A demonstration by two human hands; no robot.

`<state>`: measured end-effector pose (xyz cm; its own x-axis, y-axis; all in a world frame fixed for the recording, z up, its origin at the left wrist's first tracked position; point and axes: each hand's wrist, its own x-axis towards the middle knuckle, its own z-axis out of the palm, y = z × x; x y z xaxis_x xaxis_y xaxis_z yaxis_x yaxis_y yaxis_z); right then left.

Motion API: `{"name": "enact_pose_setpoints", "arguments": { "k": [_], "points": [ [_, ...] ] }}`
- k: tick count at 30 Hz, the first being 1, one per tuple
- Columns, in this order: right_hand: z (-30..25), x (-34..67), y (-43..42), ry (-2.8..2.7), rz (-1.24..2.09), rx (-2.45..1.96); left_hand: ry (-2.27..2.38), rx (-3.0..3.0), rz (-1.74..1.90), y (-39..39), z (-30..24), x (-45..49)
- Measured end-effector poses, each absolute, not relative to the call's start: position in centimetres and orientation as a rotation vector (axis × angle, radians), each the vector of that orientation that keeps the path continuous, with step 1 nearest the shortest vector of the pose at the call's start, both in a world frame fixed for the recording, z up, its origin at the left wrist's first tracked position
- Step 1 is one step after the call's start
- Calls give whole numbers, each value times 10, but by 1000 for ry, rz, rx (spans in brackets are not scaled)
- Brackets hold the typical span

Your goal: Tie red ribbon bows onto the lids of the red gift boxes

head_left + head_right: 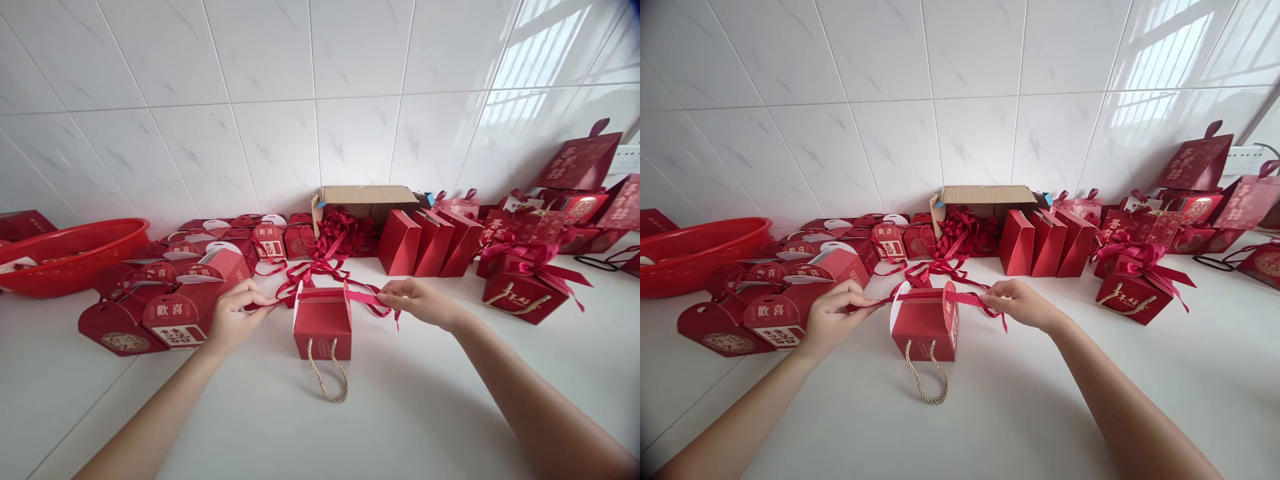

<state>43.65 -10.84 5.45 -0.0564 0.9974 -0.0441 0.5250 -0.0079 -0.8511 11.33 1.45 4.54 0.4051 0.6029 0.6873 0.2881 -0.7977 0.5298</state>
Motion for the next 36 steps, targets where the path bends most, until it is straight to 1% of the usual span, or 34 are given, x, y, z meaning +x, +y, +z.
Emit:
{"name": "enact_pose_setpoints", "arguments": {
  "k": [4, 6, 10, 13, 18, 23, 30, 36],
  "points": [
    [59, 437, -111, -1613, 971, -1553, 783, 2205, 1451, 19, 43, 109],
    [62, 437, -112, -1612, 958, -1546, 811, 2129, 1444, 22, 39, 109],
    [57, 434, -110, -1670, 864, -1557, 901, 2119, 1254, 19, 28, 117],
    [44, 425, -105, -1735, 834, -1580, 869, 2192, 1143, 11, 21, 125],
    [23, 409, -99, -1815, 884, -1556, 853, 2260, 1072, 3, 7, 136],
    [14, 416, -94, -1879, 885, -1558, 832, 2283, 1028, 10, -4, 128],
    [34, 441, -98, -1871, 917, -1593, 837, 2347, 1055, 6, 9, 102],
    [52, 446, -107, -1945, 846, -1706, 717, 2624, 1025, -8, 25, 88]
  ]
}}
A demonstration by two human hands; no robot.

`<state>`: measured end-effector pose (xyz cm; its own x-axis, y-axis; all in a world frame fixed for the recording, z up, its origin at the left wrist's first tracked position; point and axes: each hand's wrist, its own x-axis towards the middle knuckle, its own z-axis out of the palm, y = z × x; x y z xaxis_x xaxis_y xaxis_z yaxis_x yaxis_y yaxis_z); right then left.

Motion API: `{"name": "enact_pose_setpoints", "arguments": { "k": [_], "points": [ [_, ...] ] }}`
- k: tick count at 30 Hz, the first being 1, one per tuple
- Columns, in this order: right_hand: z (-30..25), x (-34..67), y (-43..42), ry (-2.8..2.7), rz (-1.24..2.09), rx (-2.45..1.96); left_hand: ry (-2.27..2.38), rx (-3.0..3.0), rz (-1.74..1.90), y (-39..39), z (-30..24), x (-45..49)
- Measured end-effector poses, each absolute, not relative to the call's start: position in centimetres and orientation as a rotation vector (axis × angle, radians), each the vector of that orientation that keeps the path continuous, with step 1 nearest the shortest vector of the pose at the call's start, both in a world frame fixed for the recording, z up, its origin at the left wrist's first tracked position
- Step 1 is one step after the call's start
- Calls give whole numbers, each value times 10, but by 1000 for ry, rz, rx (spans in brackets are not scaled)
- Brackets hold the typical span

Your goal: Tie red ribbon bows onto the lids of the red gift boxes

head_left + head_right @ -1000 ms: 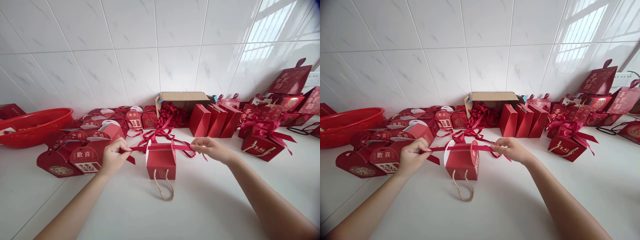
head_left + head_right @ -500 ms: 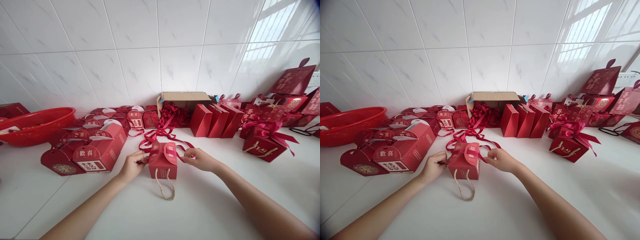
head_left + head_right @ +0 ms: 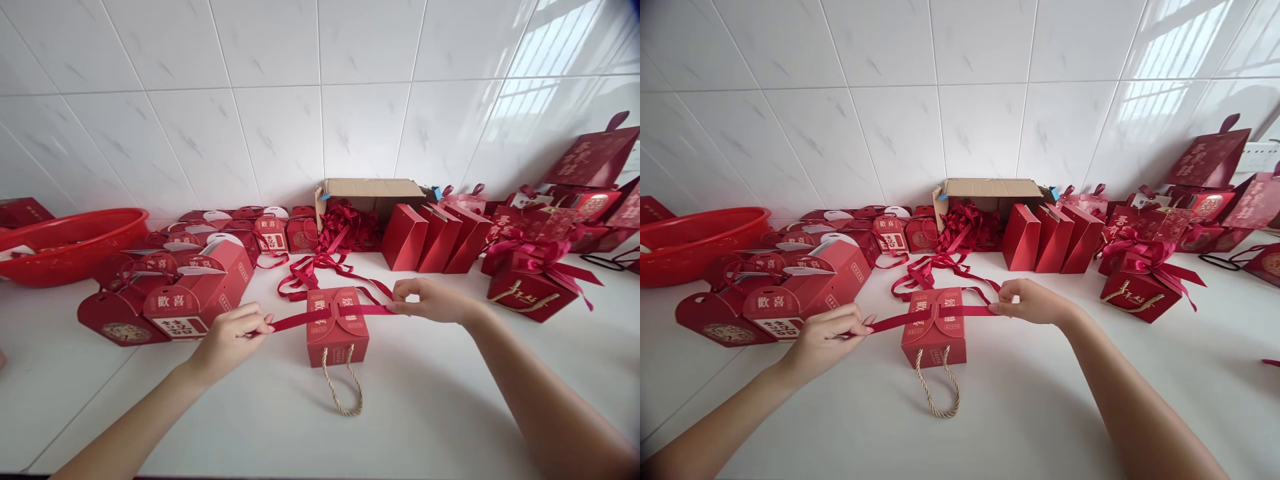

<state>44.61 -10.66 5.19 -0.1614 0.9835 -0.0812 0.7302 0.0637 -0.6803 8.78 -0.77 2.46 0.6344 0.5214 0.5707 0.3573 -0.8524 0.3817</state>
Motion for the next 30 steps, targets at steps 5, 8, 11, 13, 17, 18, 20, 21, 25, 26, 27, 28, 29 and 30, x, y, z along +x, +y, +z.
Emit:
{"name": "enact_pose_setpoints", "arguments": {
  "k": [5, 8, 11, 13, 17, 18, 20, 21, 25, 26, 27, 28, 29, 30],
  "points": [
    [40, 436, -105, -1920, 796, -1948, 660, 2792, 916, -7, 11, 83],
    [38, 436, -110, -1953, 785, -1958, 772, 2888, 727, -8, 4, 78],
    [45, 438, -120, -1895, 642, -1991, 1019, 2900, 547, -11, 9, 72],
    [53, 437, -129, -1878, 687, -2001, 1141, 2850, 445, -17, 16, 71],
    [62, 422, -141, -2053, 1207, -1724, 1110, 2602, 186, -46, 32, 79],
    [60, 418, -141, -2074, 1298, -1675, 1092, 2543, 153, -54, 35, 84],
    [52, 409, -140, -2056, 1390, -1666, 1063, 2501, 111, -67, 39, 94],
    [46, 406, -139, -2022, 1410, -1673, 1058, 2499, 88, -71, 40, 100],
    [22, 402, -134, -1822, 1431, -1640, 1195, 2352, 107, -65, 30, 115],
    [18, 403, -134, -1757, 1432, -1612, 1210, 2246, 186, -60, 26, 117],
    [14, 402, -134, -1683, 1436, -1564, 1195, 2113, 289, -55, 22, 118],
    [12, 402, -134, -1602, 1448, -1491, 1158, 1955, 408, -50, 20, 119],
    [10, 400, -134, -1512, 1474, -1392, 1105, 1779, 526, -46, 19, 120],
    [10, 397, -134, -1415, 1506, -1273, 1047, 1593, 637, -43, 19, 120]
  ]
}}
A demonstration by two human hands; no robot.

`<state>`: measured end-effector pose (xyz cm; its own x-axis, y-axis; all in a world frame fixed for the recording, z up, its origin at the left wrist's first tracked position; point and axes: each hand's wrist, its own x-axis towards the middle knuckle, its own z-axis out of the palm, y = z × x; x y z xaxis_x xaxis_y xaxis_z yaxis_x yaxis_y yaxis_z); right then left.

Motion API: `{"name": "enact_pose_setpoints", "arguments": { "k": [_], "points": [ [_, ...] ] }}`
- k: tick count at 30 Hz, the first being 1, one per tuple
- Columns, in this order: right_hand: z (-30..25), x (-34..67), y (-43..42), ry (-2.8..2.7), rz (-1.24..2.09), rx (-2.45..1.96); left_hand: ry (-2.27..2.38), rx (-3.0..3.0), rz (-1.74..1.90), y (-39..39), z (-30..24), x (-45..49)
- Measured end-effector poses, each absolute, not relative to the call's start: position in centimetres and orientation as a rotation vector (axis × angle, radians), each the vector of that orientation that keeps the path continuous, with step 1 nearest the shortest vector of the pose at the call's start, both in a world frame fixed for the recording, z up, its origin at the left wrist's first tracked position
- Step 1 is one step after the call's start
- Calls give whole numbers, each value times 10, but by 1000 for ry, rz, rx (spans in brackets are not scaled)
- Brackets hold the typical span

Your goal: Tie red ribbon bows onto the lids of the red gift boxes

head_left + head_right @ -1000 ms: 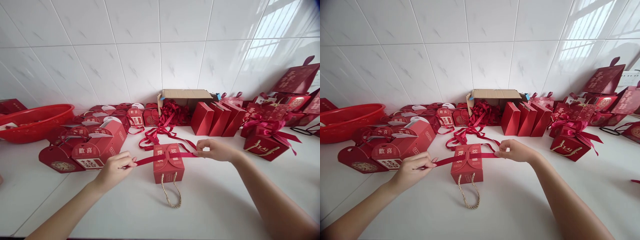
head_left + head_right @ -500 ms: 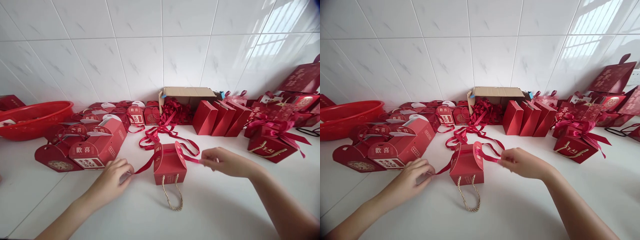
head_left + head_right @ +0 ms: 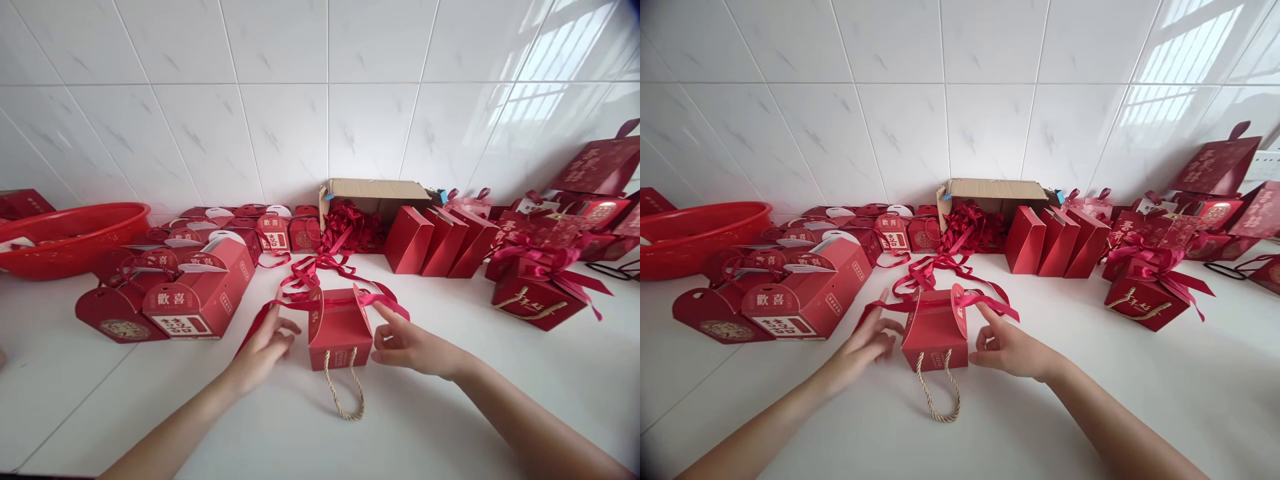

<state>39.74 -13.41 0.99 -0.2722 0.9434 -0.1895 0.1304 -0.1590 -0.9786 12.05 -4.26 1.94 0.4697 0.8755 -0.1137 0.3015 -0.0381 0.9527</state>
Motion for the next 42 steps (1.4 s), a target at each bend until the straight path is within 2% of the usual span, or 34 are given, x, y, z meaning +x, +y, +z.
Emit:
{"name": "enact_pose_setpoints", "arguments": {
  "k": [6, 11, 15, 22, 31, 42],
  "points": [
    [14, 374, -129, -718, 1487, -728, 771, 614, 934, -40, 40, 130],
    [15, 369, -121, -246, 1445, -598, 796, 386, 1054, -42, 42, 137],
    [16, 372, -122, -136, 1434, -599, 831, 352, 1076, -44, 44, 137],
    [31, 378, -124, -379, 1287, -727, 850, 625, 1193, -47, 55, 129],
    [72, 389, -107, -966, 632, -975, 784, 1399, 1612, -28, 82, 132],
    [136, 369, -91, -1390, 237, -984, 581, 1687, 1493, -22, 134, 170]
  ]
}}
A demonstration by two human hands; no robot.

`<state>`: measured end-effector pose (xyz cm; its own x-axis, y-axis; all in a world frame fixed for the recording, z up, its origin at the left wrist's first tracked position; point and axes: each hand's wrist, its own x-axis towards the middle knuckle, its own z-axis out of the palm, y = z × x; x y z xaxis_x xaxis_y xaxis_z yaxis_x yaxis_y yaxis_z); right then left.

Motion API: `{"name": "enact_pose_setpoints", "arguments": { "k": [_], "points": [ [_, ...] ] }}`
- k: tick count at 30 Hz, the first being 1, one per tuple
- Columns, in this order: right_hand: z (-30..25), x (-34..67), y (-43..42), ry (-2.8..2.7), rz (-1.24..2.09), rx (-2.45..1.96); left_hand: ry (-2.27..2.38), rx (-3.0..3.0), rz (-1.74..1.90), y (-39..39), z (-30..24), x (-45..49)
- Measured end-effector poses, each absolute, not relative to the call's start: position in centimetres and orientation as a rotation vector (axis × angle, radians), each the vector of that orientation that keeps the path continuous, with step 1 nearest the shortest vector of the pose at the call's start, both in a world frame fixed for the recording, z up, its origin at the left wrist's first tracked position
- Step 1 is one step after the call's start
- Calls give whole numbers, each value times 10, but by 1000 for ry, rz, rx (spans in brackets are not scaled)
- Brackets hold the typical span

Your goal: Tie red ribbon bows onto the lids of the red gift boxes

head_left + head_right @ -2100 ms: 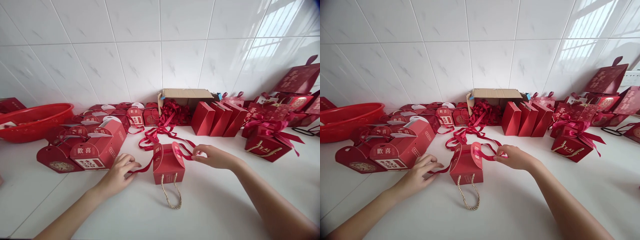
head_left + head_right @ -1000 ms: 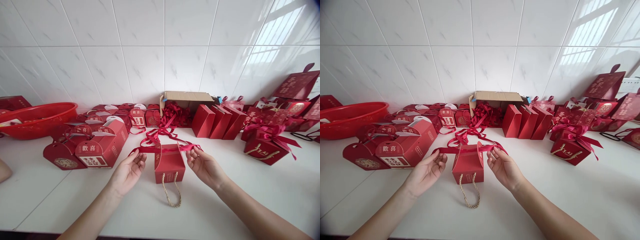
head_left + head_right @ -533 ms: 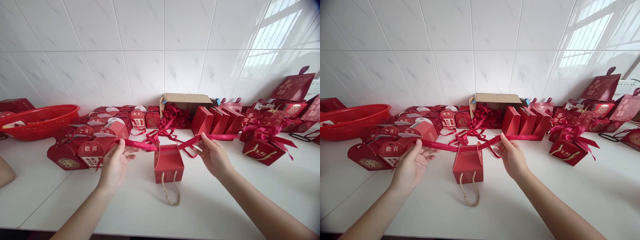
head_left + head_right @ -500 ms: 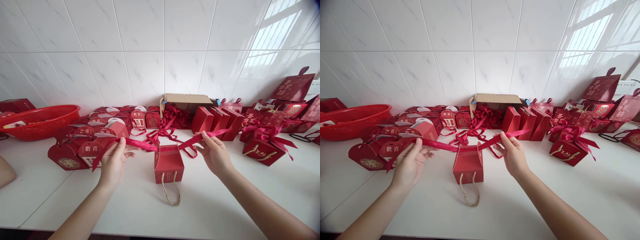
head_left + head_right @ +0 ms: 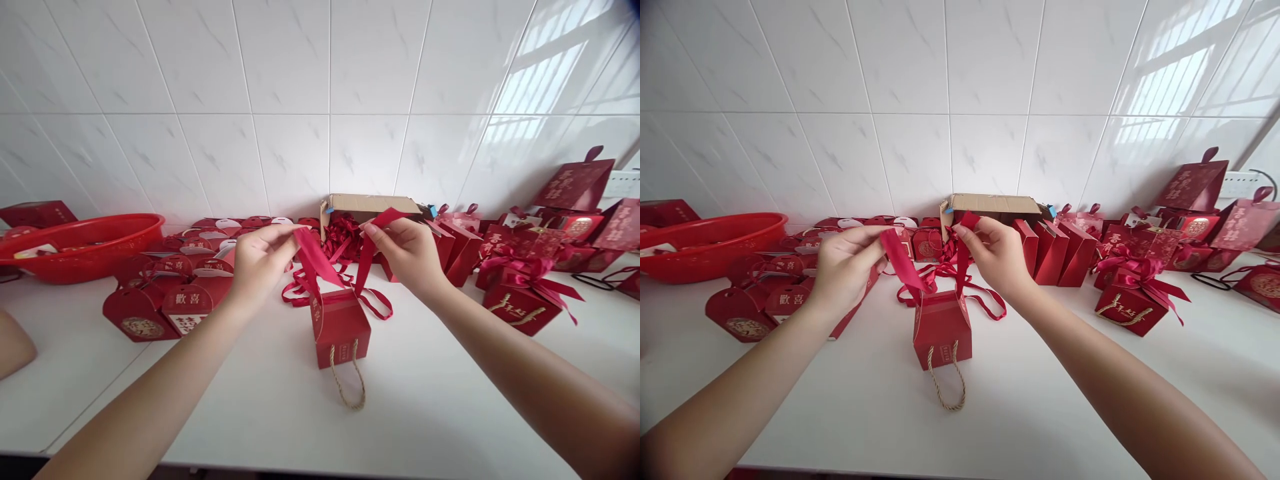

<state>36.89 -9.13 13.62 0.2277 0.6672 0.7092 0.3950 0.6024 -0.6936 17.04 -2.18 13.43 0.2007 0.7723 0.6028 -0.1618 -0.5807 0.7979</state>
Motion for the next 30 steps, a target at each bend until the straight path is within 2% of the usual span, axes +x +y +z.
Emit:
{"name": "enact_pose_setpoints", "arguments": {
  "k": [13, 23, 30],
  "points": [
    [151, 363, -88, -1345, 486, -882, 592, 1666, 1526, -21, 158, 187],
    [153, 367, -90, -1289, 526, -887, 489, 1586, 1679, -10, 182, 187],
    [154, 369, -88, -1308, 492, -851, 510, 1612, 1623, -13, 181, 186]
  ]
}}
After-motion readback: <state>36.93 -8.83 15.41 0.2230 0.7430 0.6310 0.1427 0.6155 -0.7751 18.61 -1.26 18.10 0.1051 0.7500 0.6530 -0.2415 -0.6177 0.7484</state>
